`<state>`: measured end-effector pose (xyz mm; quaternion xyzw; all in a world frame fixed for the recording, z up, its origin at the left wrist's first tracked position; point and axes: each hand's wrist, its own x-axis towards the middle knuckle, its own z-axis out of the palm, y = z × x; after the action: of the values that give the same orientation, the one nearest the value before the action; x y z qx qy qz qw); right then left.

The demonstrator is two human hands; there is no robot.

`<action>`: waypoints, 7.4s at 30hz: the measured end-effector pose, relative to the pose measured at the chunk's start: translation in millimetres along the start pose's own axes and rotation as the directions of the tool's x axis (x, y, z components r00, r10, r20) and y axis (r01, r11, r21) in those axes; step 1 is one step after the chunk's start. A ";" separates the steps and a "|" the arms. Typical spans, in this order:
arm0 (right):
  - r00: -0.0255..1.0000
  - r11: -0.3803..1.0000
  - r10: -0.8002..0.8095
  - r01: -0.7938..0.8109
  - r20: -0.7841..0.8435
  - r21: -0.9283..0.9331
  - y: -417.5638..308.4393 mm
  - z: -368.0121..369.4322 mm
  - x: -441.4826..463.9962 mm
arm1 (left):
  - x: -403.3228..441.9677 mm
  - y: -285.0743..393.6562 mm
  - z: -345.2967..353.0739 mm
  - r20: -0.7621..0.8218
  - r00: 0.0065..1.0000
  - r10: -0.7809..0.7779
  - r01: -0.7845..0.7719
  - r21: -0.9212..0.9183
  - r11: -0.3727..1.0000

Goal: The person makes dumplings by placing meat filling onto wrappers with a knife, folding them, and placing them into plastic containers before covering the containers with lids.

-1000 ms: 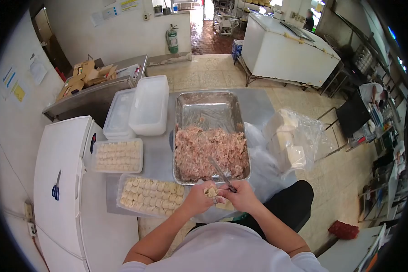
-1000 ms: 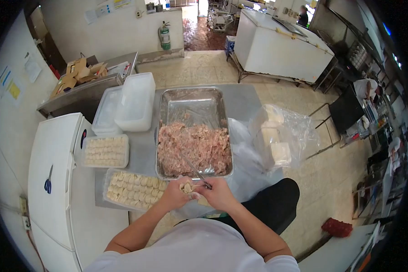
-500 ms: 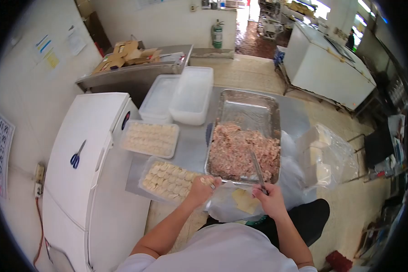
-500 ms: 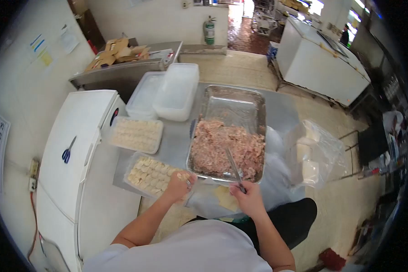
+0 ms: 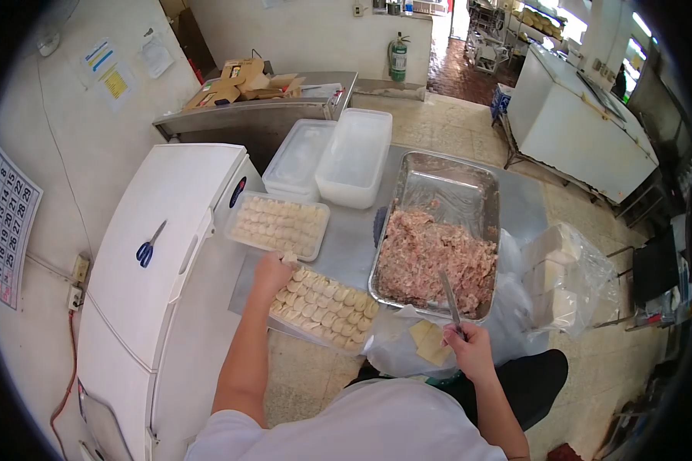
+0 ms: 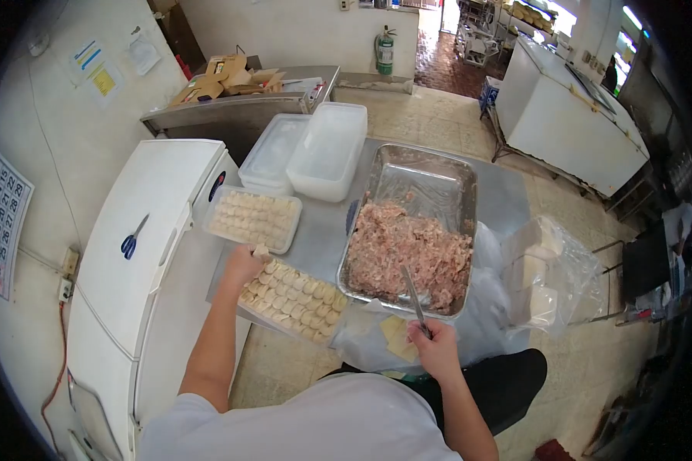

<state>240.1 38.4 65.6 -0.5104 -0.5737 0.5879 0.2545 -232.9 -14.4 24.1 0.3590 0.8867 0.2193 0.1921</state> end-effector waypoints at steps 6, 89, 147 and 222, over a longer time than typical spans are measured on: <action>1.000 1.000 0.012 -0.012 -0.013 -0.009 -1.6 0.7 -2.7 | -7.1 10.4 -0.5 -0.020 1.000 0.006 0.001 0.365 0.931; 0.960 -0.145 0.061 0.280 0.274 -0.949 -39.3 -97.7 47.8 | -155.5 139.5 153.7 0.612 0.753 0.240 0.622 -0.782 0.041; 0.882 0.851 -0.434 0.334 -0.185 -0.406 -25.4 -1.0 -6.3 | -119.9 190.7 146.2 0.546 0.694 0.470 0.715 -0.598 -0.362; 0.986 0.985 -0.164 0.165 0.021 -0.052 -67.2 18.9 6.6 | -158.1 162.7 78.9 0.482 0.622 0.616 0.069 -0.818 0.571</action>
<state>201.7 50.6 123.0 -0.4631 -0.6317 0.5533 0.2837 2.0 -3.5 73.3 0.4422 0.4689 0.4448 0.6219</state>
